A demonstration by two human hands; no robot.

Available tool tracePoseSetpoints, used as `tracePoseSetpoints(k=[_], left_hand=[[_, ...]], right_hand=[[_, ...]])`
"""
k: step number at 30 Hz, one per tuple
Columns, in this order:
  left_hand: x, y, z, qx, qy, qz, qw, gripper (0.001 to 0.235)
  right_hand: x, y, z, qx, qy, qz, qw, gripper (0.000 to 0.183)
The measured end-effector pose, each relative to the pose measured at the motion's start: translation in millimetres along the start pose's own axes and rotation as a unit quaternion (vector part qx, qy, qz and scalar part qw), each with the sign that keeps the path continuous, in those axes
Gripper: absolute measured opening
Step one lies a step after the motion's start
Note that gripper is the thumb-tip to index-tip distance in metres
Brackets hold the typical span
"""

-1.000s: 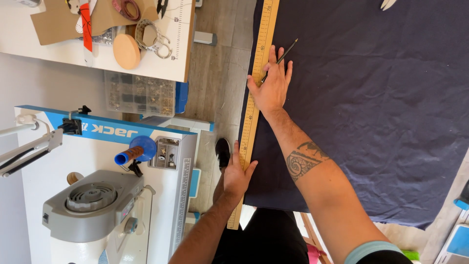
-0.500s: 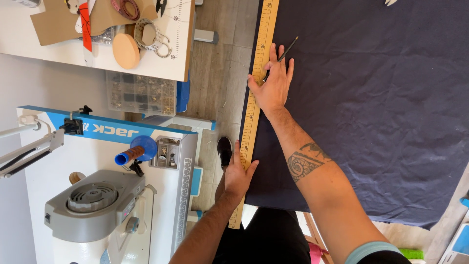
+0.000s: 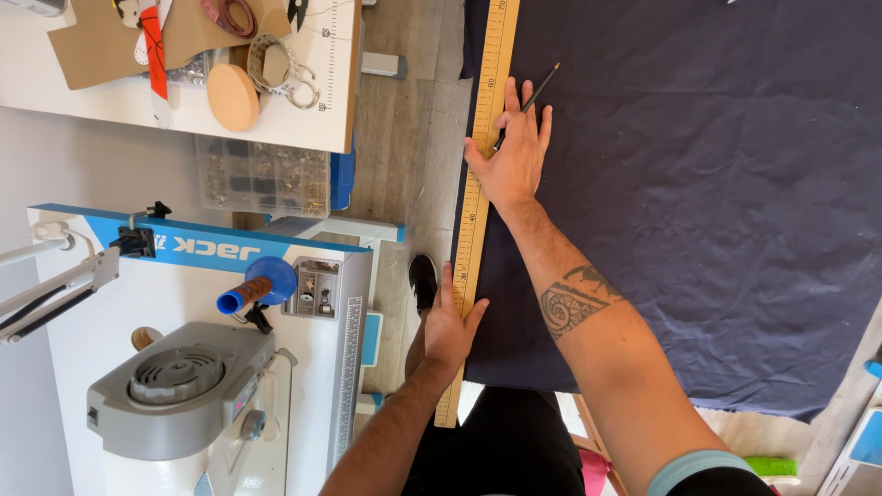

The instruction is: The person is smoothing out a large piece of dark fabric on a work table and then using a long wooden ruler and a pencil to measure and mark lines for cutting.

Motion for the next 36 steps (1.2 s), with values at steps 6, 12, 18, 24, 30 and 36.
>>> tracePoseSetpoints(k=[6,12,18,24,30,36], left_hand=[[7,-4,10,0.037,-0.038,-0.041,0.998,0.093],[-4,2,-4,-0.012,-0.029,0.012,0.999,0.092],[8,0,10,-0.015,-0.087,-0.005,0.996,0.095],[6,-6,16,-0.019,-0.069,-0.010,0.997,0.097],[-15,1,68,0.062,0.110,-0.012,0.992,0.071],[-37,53,99,0.036,0.121,-0.052,0.991,0.061]], right_hand=[[4,-1,-5,-0.003,0.011,0.003,1.000,0.045],[-35,13,-3,0.025,-0.093,0.070,0.993,0.054],[-118,157,5,0.024,-0.109,-0.074,0.991,0.035],[-167,307,37,0.116,-0.130,-0.007,0.985,0.011],[-196,356,-10,0.026,-0.196,0.185,0.963,0.035],[-214,313,-27,-0.071,-0.207,0.205,0.954,0.031]])
Point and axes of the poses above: each hand's wrist, its own y-axis away from the middle knuckle, its own x-axis out of the palm, z = x × y, the point moved 1 cm from there along -y, towards the middle knuckle, and after that the axes turned 3 degrees about -x, right-handed, at the moved point
